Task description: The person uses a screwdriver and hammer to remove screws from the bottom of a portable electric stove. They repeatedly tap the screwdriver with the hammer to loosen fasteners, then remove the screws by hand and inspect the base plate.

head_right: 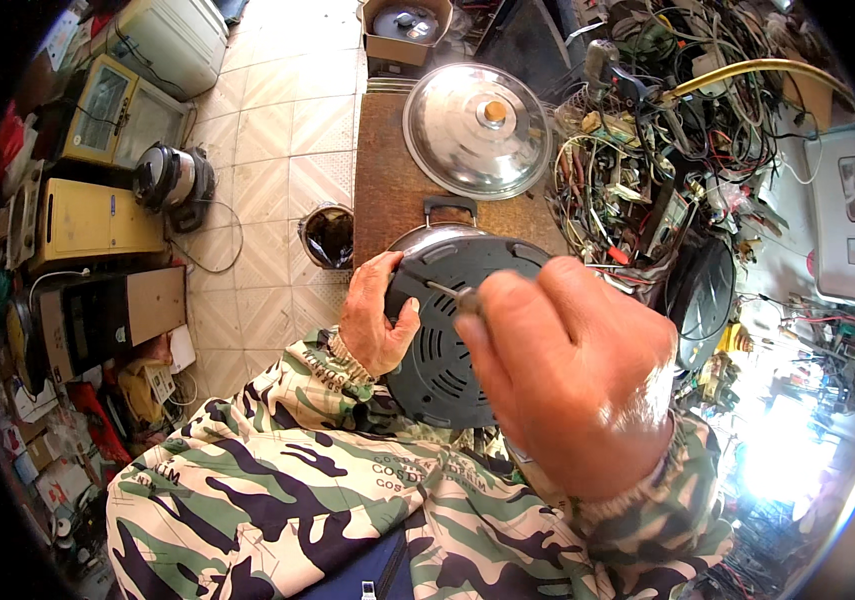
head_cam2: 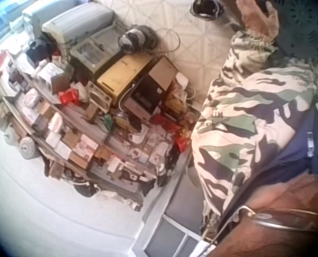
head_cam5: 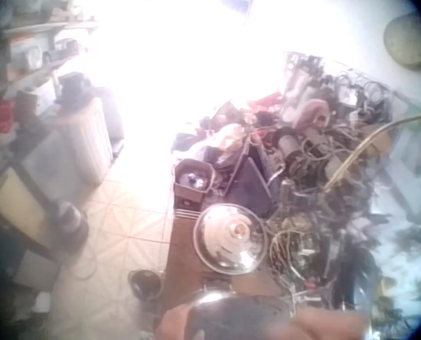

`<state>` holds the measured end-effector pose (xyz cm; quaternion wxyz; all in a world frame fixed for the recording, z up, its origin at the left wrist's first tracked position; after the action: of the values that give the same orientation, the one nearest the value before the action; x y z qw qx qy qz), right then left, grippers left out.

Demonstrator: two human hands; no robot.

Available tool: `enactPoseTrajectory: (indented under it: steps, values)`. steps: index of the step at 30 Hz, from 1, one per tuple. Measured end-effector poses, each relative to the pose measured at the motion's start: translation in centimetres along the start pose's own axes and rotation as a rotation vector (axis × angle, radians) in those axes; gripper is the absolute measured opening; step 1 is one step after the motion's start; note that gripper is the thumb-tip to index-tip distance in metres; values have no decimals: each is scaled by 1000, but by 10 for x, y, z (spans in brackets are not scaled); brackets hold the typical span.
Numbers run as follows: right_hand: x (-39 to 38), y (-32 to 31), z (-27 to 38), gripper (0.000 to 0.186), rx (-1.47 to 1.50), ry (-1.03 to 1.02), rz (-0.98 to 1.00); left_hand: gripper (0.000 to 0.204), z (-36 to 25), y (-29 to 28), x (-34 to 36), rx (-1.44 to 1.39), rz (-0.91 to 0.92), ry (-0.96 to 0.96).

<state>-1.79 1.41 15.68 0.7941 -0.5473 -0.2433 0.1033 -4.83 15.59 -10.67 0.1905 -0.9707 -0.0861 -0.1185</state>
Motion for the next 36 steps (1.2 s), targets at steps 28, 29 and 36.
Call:
enactPoseTrajectory:
  steps: [28,29,36]
  values:
    - [-6,-4,-9,42,249,104,-174,62,1,-1,0,14,-12,6]
    - [-6,-4,-9,42,256,108,-183,63,1,-1,0,17,-10,8]
    - [-8,-8,-10,39,261,131,-193,65,0,-2,1,16,-1,7]
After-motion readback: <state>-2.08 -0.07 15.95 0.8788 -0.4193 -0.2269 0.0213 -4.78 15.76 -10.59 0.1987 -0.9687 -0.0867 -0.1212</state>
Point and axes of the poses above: each hand's wrist, its own x-axis towards the middle knuckle, its own y-axis out of the palm, z = x × y, the point moved 5 cm from there along x, towards the middle knuckle, and after that the axes turned 15 degrees about -z, right-handed, at the moved point
